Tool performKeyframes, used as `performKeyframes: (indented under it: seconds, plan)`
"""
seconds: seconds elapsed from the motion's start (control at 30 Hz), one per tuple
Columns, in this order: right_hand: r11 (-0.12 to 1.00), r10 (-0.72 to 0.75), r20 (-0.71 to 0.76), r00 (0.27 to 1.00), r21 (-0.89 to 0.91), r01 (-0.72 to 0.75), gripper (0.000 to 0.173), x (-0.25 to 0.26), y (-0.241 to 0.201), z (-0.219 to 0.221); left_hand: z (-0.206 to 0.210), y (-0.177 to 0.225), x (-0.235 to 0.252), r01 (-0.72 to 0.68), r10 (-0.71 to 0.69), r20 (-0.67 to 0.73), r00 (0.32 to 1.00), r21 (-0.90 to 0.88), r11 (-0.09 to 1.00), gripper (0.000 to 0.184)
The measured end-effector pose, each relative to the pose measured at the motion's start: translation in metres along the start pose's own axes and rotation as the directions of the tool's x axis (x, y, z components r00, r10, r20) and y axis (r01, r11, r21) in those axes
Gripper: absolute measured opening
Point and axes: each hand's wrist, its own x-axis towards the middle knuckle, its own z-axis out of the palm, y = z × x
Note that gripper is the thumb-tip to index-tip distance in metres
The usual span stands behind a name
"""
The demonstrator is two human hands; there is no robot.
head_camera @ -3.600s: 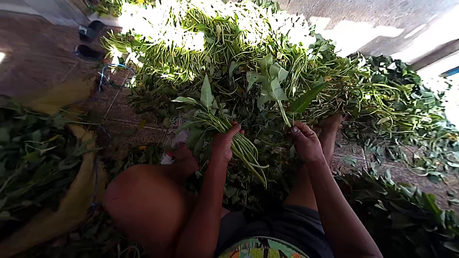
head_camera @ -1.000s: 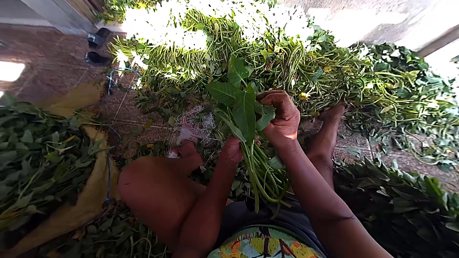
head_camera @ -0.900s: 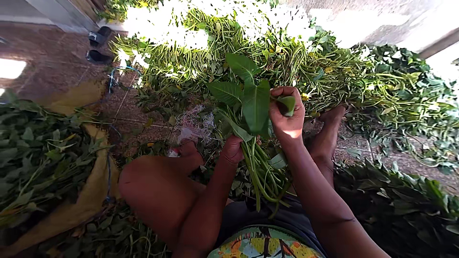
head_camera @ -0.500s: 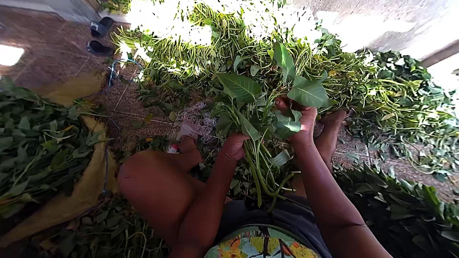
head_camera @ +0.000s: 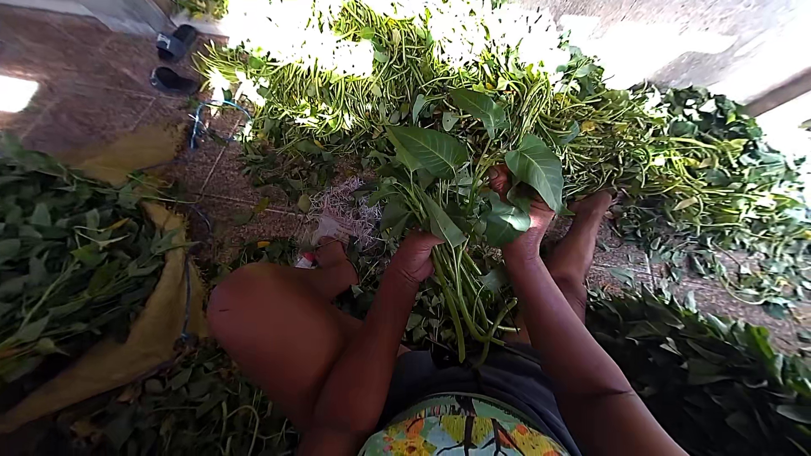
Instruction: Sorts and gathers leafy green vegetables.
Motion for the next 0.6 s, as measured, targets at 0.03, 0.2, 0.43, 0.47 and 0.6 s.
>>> performKeyframes:
  seconds: [0.03,0.2,0.43,0.47,0.6]
  plan:
    - [1.000,-0.004,0.007,1.000,0.015,0.004,0.022,-0.002,0.002,-0.001,0.001,0.000,0.000,0.004,-0.004,-0.006,1.000,0.003,1.000,0.026]
    - [0.995,0.012,0.018,1.000,0.095,-0.014,0.028,-0.007,0.004,-0.003,0.002,0.002,-0.001,0.004,-0.004,0.009,1.000,0.005,1.000,0.024]
    - [0.994,0.100,0.040,0.994,0.037,-0.102,0.028,-0.008,0.005,0.002,0.004,0.002,-0.003,-0.013,0.013,0.007,1.000,0.012,1.000,0.025]
    - [0.997,0.081,0.065,0.995,0.006,-0.081,0.026,-0.007,0.008,0.001,0.004,0.002,-0.004,-0.020,0.020,0.002,1.000,0.018,1.000,0.027]
    - [0.998,0.023,0.153,0.988,-0.054,-0.015,0.015,0.007,0.023,-0.003,0.007,0.003,-0.008,-0.044,0.043,0.015,0.999,0.094,0.995,0.036]
